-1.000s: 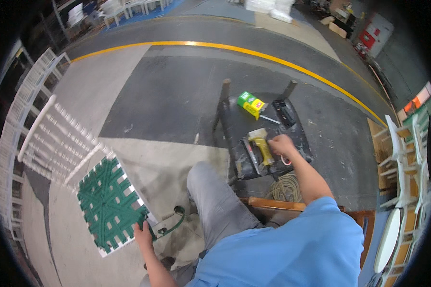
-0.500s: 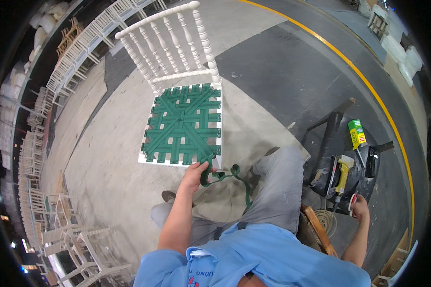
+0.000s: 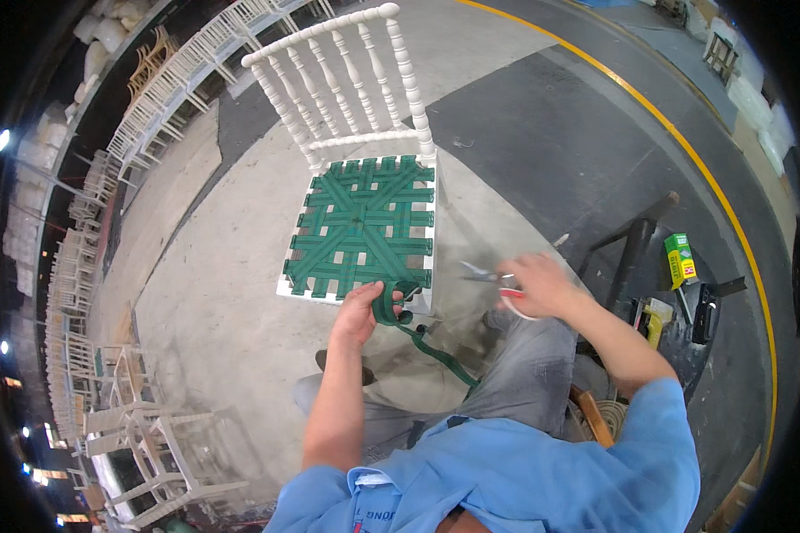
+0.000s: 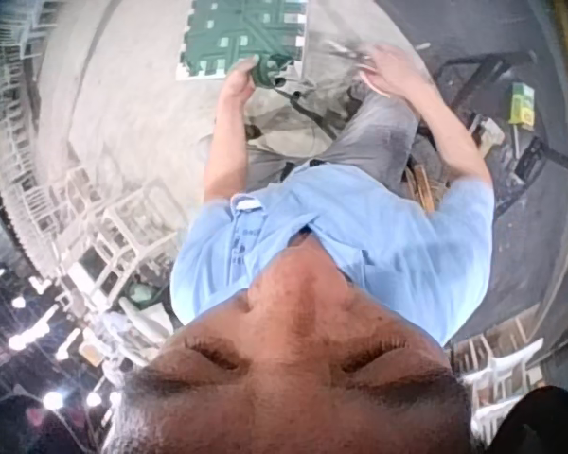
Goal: The person weaves green plastic strips into the seat of a white wooden chair, using a staple gun to secure the strips. They then place a white fabric sheet over the woven seat and staple it in place.
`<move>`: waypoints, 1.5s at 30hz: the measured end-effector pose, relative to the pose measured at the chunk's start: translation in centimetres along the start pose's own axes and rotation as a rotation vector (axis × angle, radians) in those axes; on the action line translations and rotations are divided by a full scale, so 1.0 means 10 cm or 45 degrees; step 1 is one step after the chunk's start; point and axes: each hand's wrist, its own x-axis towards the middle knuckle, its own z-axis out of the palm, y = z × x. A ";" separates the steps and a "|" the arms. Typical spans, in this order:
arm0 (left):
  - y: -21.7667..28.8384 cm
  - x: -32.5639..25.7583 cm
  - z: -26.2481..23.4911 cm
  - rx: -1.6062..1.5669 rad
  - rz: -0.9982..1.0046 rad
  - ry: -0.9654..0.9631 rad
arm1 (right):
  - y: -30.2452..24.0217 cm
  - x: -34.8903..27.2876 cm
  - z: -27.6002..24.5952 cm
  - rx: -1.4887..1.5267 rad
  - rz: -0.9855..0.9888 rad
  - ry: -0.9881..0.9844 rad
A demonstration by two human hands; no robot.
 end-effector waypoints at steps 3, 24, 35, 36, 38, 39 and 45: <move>0.06 0.00 0.06 0.022 -0.005 0.069 | 0.05 0.72 0.48 -0.193 -0.315 -0.081; -0.02 -0.97 0.52 -0.082 -0.031 -0.119 | 0.39 1.32 0.76 -0.146 -0.545 -0.277; -1.64 -0.70 0.12 -0.141 -0.495 0.213 | 0.22 -0.75 0.06 0.511 0.406 0.617; -1.79 -0.58 0.26 -0.048 -0.540 0.160 | 0.23 -1.00 0.03 0.510 0.396 0.729; -2.04 -0.59 0.30 0.133 -0.555 -0.072 | 0.22 -1.52 0.05 0.441 0.455 0.962; -2.11 -0.67 0.23 0.242 -0.676 -0.101 | 0.18 -1.77 0.01 0.409 0.591 0.978; -1.33 -0.67 -0.32 -0.536 -0.358 0.583 | 0.40 -3.69 -0.09 0.046 1.577 1.155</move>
